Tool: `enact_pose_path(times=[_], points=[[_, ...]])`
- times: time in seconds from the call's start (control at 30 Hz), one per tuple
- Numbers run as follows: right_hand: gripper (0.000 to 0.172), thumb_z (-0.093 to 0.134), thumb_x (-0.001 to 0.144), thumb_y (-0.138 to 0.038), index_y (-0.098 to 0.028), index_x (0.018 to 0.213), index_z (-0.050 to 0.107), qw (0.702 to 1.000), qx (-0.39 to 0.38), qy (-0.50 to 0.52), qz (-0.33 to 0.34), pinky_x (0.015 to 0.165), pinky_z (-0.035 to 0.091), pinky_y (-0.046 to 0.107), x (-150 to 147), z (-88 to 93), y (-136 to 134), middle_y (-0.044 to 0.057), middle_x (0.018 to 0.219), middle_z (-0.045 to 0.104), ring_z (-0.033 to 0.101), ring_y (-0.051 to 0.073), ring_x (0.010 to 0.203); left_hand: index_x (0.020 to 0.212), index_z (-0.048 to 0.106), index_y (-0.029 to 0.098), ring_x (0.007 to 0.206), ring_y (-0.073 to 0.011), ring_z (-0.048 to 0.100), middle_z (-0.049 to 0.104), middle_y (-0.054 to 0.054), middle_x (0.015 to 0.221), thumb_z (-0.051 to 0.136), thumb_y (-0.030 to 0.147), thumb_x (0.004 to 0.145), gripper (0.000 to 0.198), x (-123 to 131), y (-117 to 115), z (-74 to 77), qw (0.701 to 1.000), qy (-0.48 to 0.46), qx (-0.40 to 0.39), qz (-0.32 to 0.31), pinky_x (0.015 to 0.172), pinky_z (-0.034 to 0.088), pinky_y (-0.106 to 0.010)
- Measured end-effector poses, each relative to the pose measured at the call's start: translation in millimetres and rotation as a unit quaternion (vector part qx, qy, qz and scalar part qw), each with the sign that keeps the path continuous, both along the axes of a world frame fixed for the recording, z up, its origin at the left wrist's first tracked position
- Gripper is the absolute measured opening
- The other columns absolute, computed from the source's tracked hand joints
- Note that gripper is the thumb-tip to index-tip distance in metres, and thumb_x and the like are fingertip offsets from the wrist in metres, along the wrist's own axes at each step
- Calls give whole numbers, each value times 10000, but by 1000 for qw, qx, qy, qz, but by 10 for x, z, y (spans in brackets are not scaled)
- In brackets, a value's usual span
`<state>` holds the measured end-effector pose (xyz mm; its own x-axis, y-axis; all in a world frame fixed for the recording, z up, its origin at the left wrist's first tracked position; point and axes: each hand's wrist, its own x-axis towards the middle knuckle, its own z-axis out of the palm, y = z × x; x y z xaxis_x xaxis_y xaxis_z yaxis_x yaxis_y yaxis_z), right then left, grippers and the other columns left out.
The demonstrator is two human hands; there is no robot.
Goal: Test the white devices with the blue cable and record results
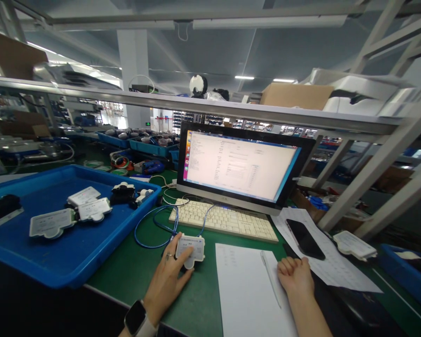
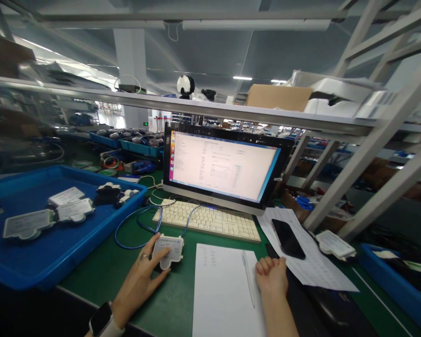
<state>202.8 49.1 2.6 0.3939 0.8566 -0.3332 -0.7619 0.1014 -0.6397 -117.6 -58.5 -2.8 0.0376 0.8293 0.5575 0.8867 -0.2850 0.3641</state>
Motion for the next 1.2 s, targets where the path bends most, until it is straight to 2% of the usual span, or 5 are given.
enact_pose_path(times=[0.3,0.5,0.73,0.93,1.2], points=[[418,292,931,-390,-208,564,212,1000,-6,16,-2,297,92,231,-22,46,-19,-107,356,199,170,57,263,1260,381,179,1210,-268,390,393,-126,1308,433,246,801,466,-139,-7,157,997,-25,35,71,974,388,-449],[417,299,931,-377,-205,563,204,1000,-3,11,-3,297,85,225,-44,60,-25,-108,353,195,163,52,261,990,560,145,943,-251,559,585,-96,970,466,251,776,257,-413,104,377,976,-7,-171,133,816,450,-390],[421,289,930,-396,-209,569,181,1000,-1,17,-8,295,88,220,-47,57,-14,-110,348,204,163,49,256,801,649,167,736,-232,609,647,-70,756,526,159,688,168,-509,353,431,966,-43,-226,122,664,462,-323],[449,302,924,-432,-203,557,183,1000,-3,21,-10,287,82,209,-64,71,-11,-107,337,211,155,46,257,1046,600,192,904,-217,603,646,-62,1029,469,394,783,357,-555,338,531,974,-150,-154,67,783,477,-330],[458,338,879,-523,-219,571,187,1000,2,-19,-4,286,103,209,-32,1,13,-118,354,189,154,55,270,1006,623,190,994,-206,583,643,-57,1048,512,476,754,397,-304,282,426,964,-250,-82,-29,903,452,-346]])
